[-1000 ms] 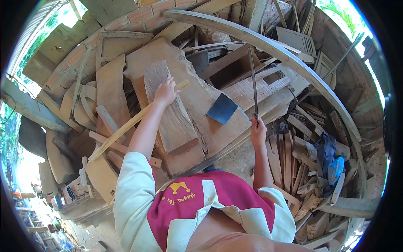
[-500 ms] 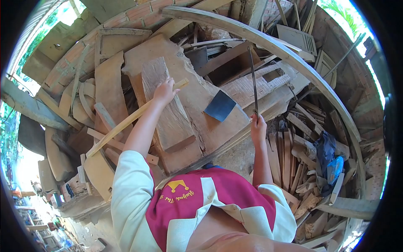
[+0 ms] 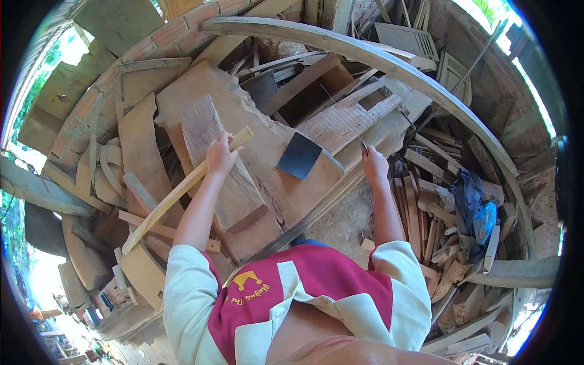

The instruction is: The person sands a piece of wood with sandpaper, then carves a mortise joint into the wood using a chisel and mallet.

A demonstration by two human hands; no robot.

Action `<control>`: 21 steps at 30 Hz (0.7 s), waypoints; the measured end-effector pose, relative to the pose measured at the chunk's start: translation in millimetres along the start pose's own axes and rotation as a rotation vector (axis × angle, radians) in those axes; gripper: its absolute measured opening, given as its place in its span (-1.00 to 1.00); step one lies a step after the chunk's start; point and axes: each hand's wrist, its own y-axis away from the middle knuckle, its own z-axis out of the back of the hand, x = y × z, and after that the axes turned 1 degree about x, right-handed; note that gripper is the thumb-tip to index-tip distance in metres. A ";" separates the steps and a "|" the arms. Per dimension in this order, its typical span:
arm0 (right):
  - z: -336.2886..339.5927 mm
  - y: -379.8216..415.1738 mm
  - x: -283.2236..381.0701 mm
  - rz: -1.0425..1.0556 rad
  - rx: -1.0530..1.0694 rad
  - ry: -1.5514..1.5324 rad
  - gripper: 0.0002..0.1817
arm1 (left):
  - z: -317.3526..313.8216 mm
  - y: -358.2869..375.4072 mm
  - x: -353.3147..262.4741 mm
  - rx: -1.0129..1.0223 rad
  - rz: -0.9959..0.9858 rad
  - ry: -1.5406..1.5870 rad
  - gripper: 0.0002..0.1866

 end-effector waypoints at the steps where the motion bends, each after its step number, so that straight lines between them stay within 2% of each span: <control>1: -4.2 -6.6 -2.3 -0.012 -0.003 0.040 -0.62 | -2.1 1.5 -1.9 -0.010 0.059 0.107 -0.57; 2: -9.2 -13.6 -4.5 -0.023 -0.005 0.080 -0.63 | -4.3 2.4 -2.9 -0.006 0.061 0.107 -0.57; 4: -24.3 -28.3 -10.7 -0.027 -0.035 0.116 -0.66 | -7.2 4.2 -2.1 -0.017 -0.059 0.031 -0.50; 9: -51.6 -39.6 -15.0 -0.047 -0.024 0.130 -0.66 | -7.4 5.2 1.0 -0.052 -0.075 -0.015 -0.50; 11: -55.1 -36.7 -16.1 -0.067 -0.015 0.026 -0.52 | -7.3 6.2 -2.0 -0.039 -0.056 0.009 -0.52; 12: -60.3 -35.4 -19.1 -0.062 -0.003 0.030 -0.52 | -9.4 6.8 -2.3 -0.058 -0.050 0.011 -0.54; 14: -70.7 -35.4 -26.0 -0.028 -0.059 -0.138 -0.36 | -12.3 8.9 -4.8 -0.076 -0.034 0.015 -0.55; 18: -57.3 -33.7 -22.4 -0.020 -0.042 -0.177 -0.29 | -9.2 10.2 -13.0 -0.121 -0.072 -0.030 -0.57; 20: -45.0 -31.2 -18.0 0.079 -0.174 -0.226 -0.27 | -6.2 11.6 -16.5 -0.125 -0.061 -0.021 -0.57; 21: -36.6 -29.4 -9.4 0.111 -0.188 -0.361 -0.25 | -3.3 12.3 -18.7 -0.130 -0.051 0.021 -0.58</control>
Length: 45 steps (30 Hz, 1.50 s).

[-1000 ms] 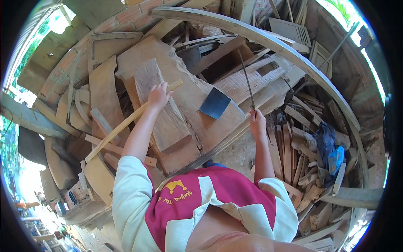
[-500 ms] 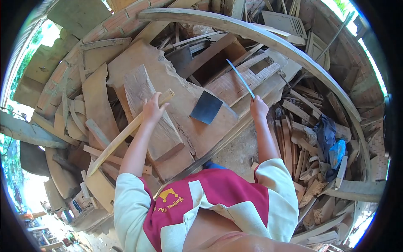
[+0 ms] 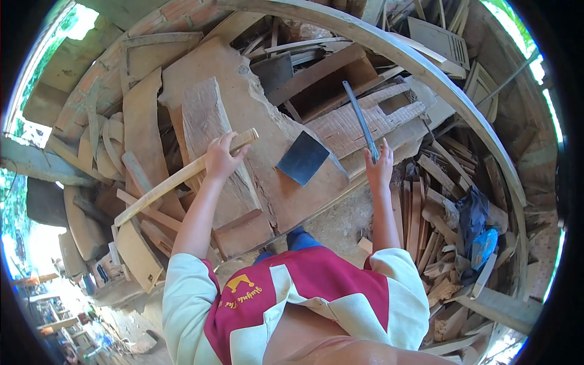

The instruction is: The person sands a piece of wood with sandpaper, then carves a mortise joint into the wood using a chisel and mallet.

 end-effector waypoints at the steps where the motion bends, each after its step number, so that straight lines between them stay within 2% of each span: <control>1: 2.4 1.7 14.3 0.010 0.015 -0.002 -0.25 | 1.7 0.5 -0.8 -0.008 0.015 0.040 -0.59; 2: 3.6 5.5 31.0 0.170 0.102 -0.080 -0.23 | 1.8 0.7 0.0 -0.011 0.034 0.035 -0.59; 3: 4.7 9.9 48.7 0.331 0.192 -0.158 -0.21 | 1.5 0.7 1.5 -0.058 0.054 0.157 -0.60; 4: 5.7 14.2 69.7 0.454 0.331 -0.199 -0.19 | 1.6 1.4 3.8 -0.108 0.074 0.276 -0.61; 5: 4.5 18.6 89.5 0.579 0.467 -0.241 -0.16 | 1.4 0.6 7.9 -0.118 0.096 0.266 -0.61; 6: 1.5 24.6 105.5 0.600 0.483 -0.250 -0.16 | 1.3 -0.8 13.3 -0.172 0.124 0.360 -0.61; 8: -4.4 34.8 127.6 0.676 0.770 0.016 -0.11 | 9.0 5.5 22.3 -0.249 0.167 0.437 -0.62; 10: -25.7 38.7 122.4 0.669 0.791 0.072 -0.11 | 23.9 14.0 31.7 -0.152 0.199 0.387 -0.56; 11: -34.4 40.0 119.6 0.635 0.800 0.138 -0.11 | 35.0 20.0 36.8 -0.164 0.213 0.373 -0.56; 12: -36.1 40.1 120.5 0.626 0.765 0.133 -0.24 | 50.0 27.6 40.8 -0.100 0.168 0.187 -0.53; 13: -39.5 40.5 119.0 0.640 0.774 0.126 -0.24 | 62.2 37.2 46.6 -0.029 0.123 0.005 -0.50; 14: -44.2 41.8 115.8 0.640 0.747 0.140 -0.31 | 71.8 48.6 56.7 0.016 0.183 -0.058 -0.40; 16: -44.3 43.4 117.4 0.643 0.711 0.163 -0.45 | 94.7 65.4 66.2 0.080 0.257 -0.162 -0.38; 17: -45.3 43.7 116.7 0.648 0.712 0.161 -0.45 | 104.4 72.0 70.3 0.143 0.322 -0.258 -0.36; 19: -46.2 43.0 117.3 0.575 0.690 0.038 -0.46 | 116.6 84.4 83.5 0.154 0.321 -0.315 -0.33; 21: -43.1 44.3 122.4 0.562 0.666 0.009 -0.49 | 121.7 92.4 105.3 0.415 0.479 -0.207 -0.43; 22: -42.5 44.8 123.8 0.496 0.652 -0.131 -0.51 | 122.2 94.6 111.5 0.391 0.438 -0.178 -0.55; 24: -39.4 46.4 132.7 0.425 0.601 -0.359 -0.56 | 124.4 96.3 117.5 0.370 0.386 -0.203 -0.57; 25: -36.9 48.7 139.0 0.448 0.609 -0.361 -0.56 | 127.5 98.4 113.1 0.367 0.327 -0.230 -0.60; 28: -22.4 65.9 164.0 0.358 0.520 -0.553 -0.61 | 138.7 113.6 100.0 0.212 0.289 -0.171 -0.62; 29: -22.8 72.3 169.8 0.369 0.520 -0.555 -0.61 | 143.0 118.9 98.5 0.143 0.248 -0.147 -0.63; 34: -16.9 103.8 193.7 0.322 0.533 -0.530 -0.62 | 164.2 143.3 97.5 0.096 0.256 -0.113 -0.58; 35: -17.0 110.0 198.3 0.327 0.532 -0.526 -0.62 | 170.1 147.3 96.9 0.103 0.297 -0.100 -0.56; 37: -18.9 121.5 206.1 0.437 0.399 -0.527 -0.66 | 177.2 158.0 94.2 0.106 0.346 -0.084 -0.53; 39: -16.7 127.0 217.9 0.423 0.405 -0.463 -0.66 | 179.6 171.5 85.9 0.100 0.393 -0.064 -0.53; 41: -13.8 128.3 233.6 0.409 0.412 -0.398 -0.65 | 168.8 183.7 78.1 0.094 0.428 -0.051 -0.54; 43: -12.8 123.9 258.7 0.269 0.481 -0.208 -0.64 | 159.0 188.1 65.0 0.173 0.462 0.000 -0.55; 44: -11.6 123.0 272.8 0.273 0.475 -0.207 -0.64 | 147.8 191.4 63.9 0.167 0.459 0.002 -0.55; 45: -10.5 123.8 287.8 0.390 0.391 -0.240 -0.65 | 131.6 194.9 64.8 0.115 0.383 -0.014 -0.59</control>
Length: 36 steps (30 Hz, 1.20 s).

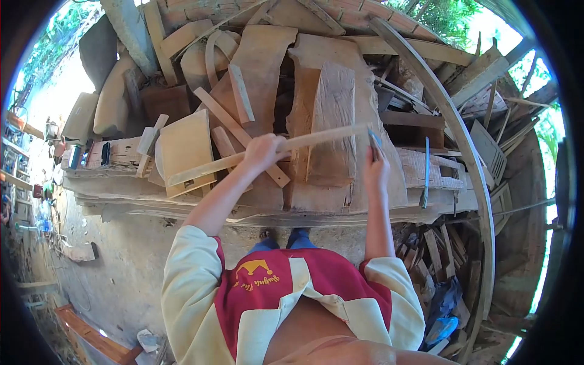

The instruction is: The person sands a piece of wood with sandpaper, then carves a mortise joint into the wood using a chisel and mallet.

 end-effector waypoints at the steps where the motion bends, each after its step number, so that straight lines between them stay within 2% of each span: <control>1: -3.0 -5.0 10.1 0.125 -0.071 0.009 -0.65 | -6.3 0.1 -2.6 -0.053 -0.076 -0.008 -0.62; 2: -8.1 -10.4 15.6 0.124 -0.075 0.018 -0.65 | -8.8 -1.4 0.0 -0.054 -0.082 -0.001 -0.62; 4: -22.4 -21.5 21.7 0.337 -0.063 0.203 -0.64 | -5.3 -4.7 5.0 0.093 -0.020 0.000 -0.55; 8: -58.7 -42.5 13.3 0.330 0.090 0.331 -0.61 | -7.5 -4.7 1.4 0.194 0.074 -0.056 -0.54; 10: -79.4 -43.4 3.4 0.191 0.203 0.594 -0.59 | -2.6 -3.7 -6.9 0.142 0.109 -0.126 -0.53; 12: -97.8 -28.9 3.9 0.211 0.119 0.586 -0.61 | -6.3 -2.6 -3.6 0.126 0.085 -0.129 -0.53; 14: -100.7 -3.7 14.7 0.315 0.200 0.400 -0.61 | -6.0 -3.7 -3.5 0.112 0.063 -0.127 -0.52; 15: -98.9 3.5 13.3 0.310 0.202 0.400 -0.61 | -4.4 -2.7 -6.1 0.090 0.057 -0.137 -0.53; 17: -95.0 10.9 10.2 0.525 0.289 0.334 -0.62 | -5.2 -1.7 -8.5 0.072 0.039 -0.149 -0.54; 18: -90.0 2.1 5.9 0.521 0.282 0.334 -0.62 | -5.2 -1.9 -7.4 0.084 0.049 -0.153 -0.55; 20: -74.4 -27.6 -11.8 0.305 0.149 0.522 -0.63 | -7.1 -3.2 -6.0 0.103 0.059 -0.158 -0.56; 21: -70.0 -39.5 -19.4 0.296 0.151 0.521 -0.63 | -9.2 -2.7 -5.3 0.109 0.076 -0.174 -0.58; 23: -62.2 -61.9 -29.4 0.101 0.118 0.468 -0.62 | -10.6 -4.4 -5.4 0.109 0.089 -0.185 -0.59; 25: -84.6 -44.8 -17.7 0.173 0.167 0.573 -0.61 | -11.7 -4.7 -5.9 0.093 0.090 -0.182 -0.63; 27: -106.0 1.6 10.2 0.432 0.162 0.493 -0.60 | -19.9 -3.5 2.2 0.057 0.054 -0.206 -0.66; 28: -106.2 21.7 29.7 0.505 0.197 0.388 -0.61 | -23.2 -2.9 4.5 0.022 0.026 -0.238 -0.68; 30: -102.7 25.8 26.3 0.554 0.274 0.208 -0.64 | -21.8 -0.7 -1.5 -0.020 0.024 -0.255 -0.70; 34: -61.1 -46.9 -39.6 0.173 0.173 0.334 -0.65 | -20.6 -0.2 -5.0 -0.033 0.026 -0.306 -0.74; 36: -39.6 -71.4 -52.6 -0.043 0.198 0.193 -0.63 | -21.7 -0.2 -4.6 -0.053 0.012 -0.315 -0.72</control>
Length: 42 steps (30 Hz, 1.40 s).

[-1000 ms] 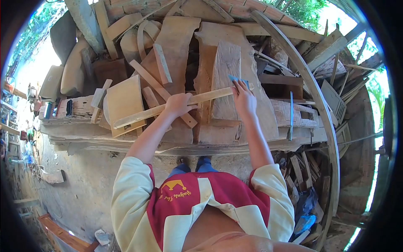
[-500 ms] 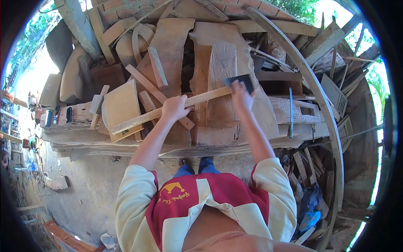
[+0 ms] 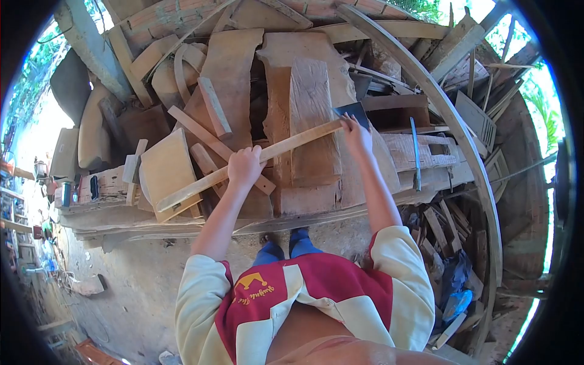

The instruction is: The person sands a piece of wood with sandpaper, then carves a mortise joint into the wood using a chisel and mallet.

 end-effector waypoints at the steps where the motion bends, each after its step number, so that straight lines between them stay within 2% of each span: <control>1: -0.6 0.0 0.1 0.000 -0.001 0.000 -0.63 | 0.7 0.9 0.0 -0.019 -0.007 -0.009 -0.70; 4: -6.5 6.5 -0.2 -0.030 -0.006 0.026 -0.62 | 19.6 3.8 -6.3 0.003 0.009 0.139 -0.65; 5: -12.1 9.6 -0.1 -0.018 -0.070 -0.013 -0.61 | 12.9 4.9 -5.8 0.005 0.011 0.143 -0.65; 7: -17.6 11.5 -2.6 -0.004 -0.133 -0.055 -0.60 | 2.3 4.7 -3.5 -0.240 -0.029 0.124 -0.61; 11: -11.4 15.4 -22.3 0.030 -0.148 -0.197 -0.58 | -0.6 11.6 -7.9 -0.205 -0.027 0.136 -0.63; 13: -3.7 21.4 -21.3 0.018 -0.141 -0.241 -0.58 | -3.4 16.0 -11.4 -0.412 -0.079 0.105 -0.66; 14: 2.5 25.9 -22.5 0.011 -0.129 -0.234 -0.59 | -4.2 16.4 -12.8 -0.417 -0.089 0.108 -0.66; 16: 7.1 27.3 -28.5 -0.006 -0.131 -0.220 -0.60 | -5.3 18.1 -18.2 -0.375 -0.028 0.149 -0.68; 17: 0.9 24.8 -35.9 0.126 -0.134 -0.258 -0.61 | -5.7 19.4 -19.9 -0.281 0.007 0.172 -0.63; 18: 2.0 24.4 -33.9 0.258 -0.137 -0.295 -0.61 | 0.6 15.9 -22.4 -0.286 -0.010 0.178 -0.63; 19: 4.0 23.6 -32.1 0.261 -0.121 -0.098 -0.61 | 10.1 12.9 -24.3 -0.073 0.049 0.177 -0.60; 20: 2.8 21.7 -28.0 0.254 -0.133 -0.095 -0.61 | 16.5 9.7 -24.5 0.140 0.110 0.170 -0.58; 24: -2.0 13.8 -5.2 0.196 -0.165 0.005 -0.63 | 5.8 4.7 -12.1 0.177 -0.108 0.206 -0.59; 28: -7.5 21.3 20.0 0.268 -0.127 0.086 -0.68 | 4.4 0.5 -12.7 0.302 -0.065 0.173 -0.63; 30: -18.7 37.5 40.4 0.349 -0.016 0.059 -0.67 | 14.0 -3.0 -13.3 0.325 -0.076 0.131 -0.65; 33: -40.5 60.3 54.9 0.456 -0.140 0.016 -0.71 | 27.5 -13.3 -10.3 0.333 -0.122 0.069 -0.65; 36: -42.4 59.9 55.2 0.401 -0.143 -0.134 -0.71 | 29.3 -21.9 -5.4 0.315 -0.164 0.043 -0.67; 39: -39.0 57.6 55.4 0.405 -0.122 -0.141 -0.72 | 36.6 -28.3 -5.2 0.382 -0.159 0.048 -0.63; 42: -39.6 55.5 54.3 0.432 -0.107 -0.140 -0.71 | 26.9 -32.6 3.6 0.366 -0.170 0.061 -0.57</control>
